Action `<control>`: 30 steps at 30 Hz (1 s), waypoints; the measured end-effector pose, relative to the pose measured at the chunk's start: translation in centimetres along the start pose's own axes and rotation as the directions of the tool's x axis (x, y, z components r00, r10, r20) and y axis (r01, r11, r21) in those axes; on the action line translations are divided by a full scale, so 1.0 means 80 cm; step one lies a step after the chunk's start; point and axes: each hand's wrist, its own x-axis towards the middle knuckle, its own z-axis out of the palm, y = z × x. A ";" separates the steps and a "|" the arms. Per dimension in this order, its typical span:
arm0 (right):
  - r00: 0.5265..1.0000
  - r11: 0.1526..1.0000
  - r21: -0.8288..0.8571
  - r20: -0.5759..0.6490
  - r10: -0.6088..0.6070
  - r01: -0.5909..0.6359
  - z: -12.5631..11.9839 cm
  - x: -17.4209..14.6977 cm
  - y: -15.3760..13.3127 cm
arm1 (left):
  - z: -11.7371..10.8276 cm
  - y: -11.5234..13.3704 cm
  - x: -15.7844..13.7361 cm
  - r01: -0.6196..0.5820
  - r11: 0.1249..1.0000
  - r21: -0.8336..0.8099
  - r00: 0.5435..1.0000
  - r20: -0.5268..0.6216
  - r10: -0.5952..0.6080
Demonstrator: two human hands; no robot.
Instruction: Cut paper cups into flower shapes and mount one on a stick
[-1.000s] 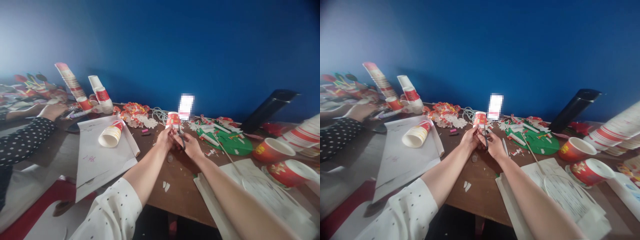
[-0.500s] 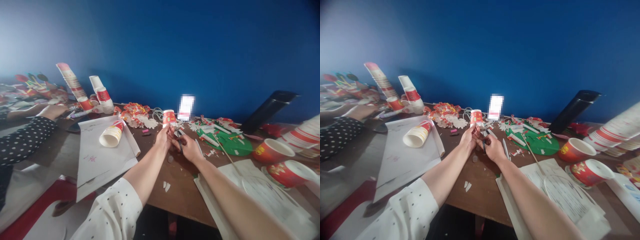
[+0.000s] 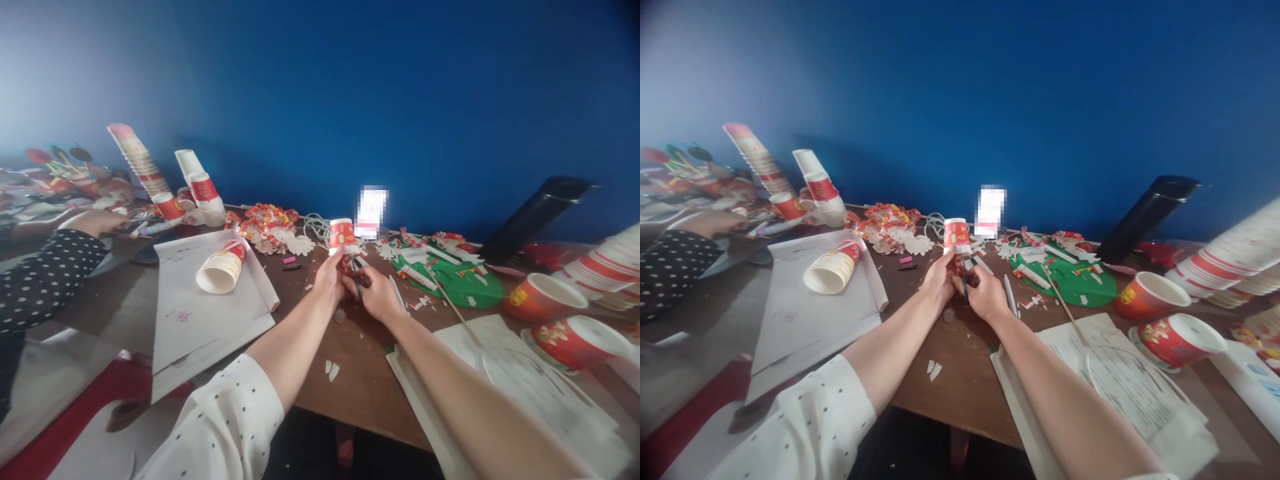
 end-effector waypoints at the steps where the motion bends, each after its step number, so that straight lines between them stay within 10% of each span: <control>1: 1.000 1.000 -0.011 -0.006 0.000 0.000 0.000 0.000 0.000 | 0.000 -0.001 -0.001 0.005 1.000 0.002 1.000 -0.001 -0.005; 30: 0.997 0.998 0.010 -0.046 -0.058 0.058 0.007 -0.005 0.006 | 0.005 -0.004 -0.007 0.038 0.999 -0.012 0.999 0.008 -0.038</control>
